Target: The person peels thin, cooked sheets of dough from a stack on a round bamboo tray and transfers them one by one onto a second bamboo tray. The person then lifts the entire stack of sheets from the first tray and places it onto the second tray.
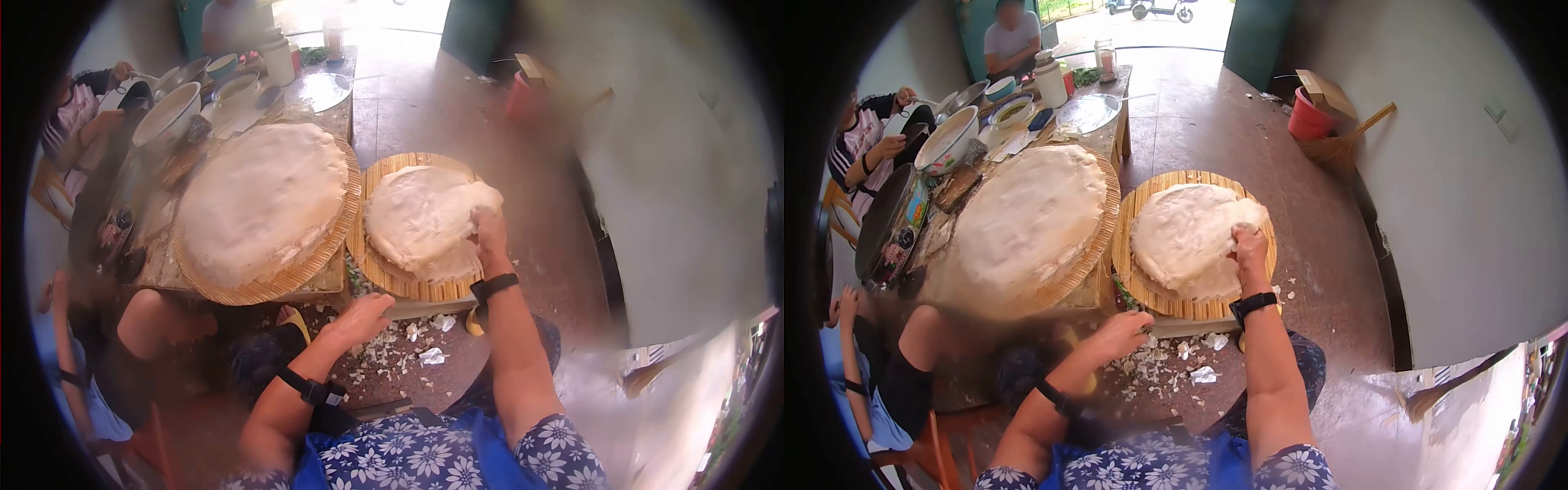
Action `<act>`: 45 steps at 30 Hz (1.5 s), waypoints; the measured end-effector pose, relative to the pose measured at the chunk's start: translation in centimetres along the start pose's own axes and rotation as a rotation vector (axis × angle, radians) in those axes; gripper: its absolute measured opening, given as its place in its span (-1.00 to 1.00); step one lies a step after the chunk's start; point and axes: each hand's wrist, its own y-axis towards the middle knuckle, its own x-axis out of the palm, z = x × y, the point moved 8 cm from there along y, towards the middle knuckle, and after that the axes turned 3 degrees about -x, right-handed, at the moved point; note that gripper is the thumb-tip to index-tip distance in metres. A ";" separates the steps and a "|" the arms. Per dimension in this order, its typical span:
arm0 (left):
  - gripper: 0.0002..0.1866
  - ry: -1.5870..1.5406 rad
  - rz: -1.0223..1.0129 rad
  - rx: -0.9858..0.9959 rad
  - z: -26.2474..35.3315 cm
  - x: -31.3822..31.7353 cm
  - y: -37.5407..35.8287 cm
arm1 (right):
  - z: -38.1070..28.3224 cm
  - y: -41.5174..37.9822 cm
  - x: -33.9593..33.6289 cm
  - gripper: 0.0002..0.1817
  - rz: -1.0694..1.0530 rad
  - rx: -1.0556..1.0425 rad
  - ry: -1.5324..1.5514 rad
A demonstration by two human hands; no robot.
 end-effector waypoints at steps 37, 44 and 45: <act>-0.70 -1.831 1.071 0.368 -7.0 -24.4 -16.0 | -26.5 -15.3 32.7 -0.63 -0.939 -0.413 0.171; -0.75 -1.381 1.171 -0.122 -15.9 -22.8 -17.4 | -9.3 -6.9 33.1 -0.68 -0.689 -0.049 0.118; -0.78 -1.368 1.190 -0.168 -16.4 -22.4 -17.5 | -7.2 -5.9 32.9 -0.68 -0.673 -0.055 0.049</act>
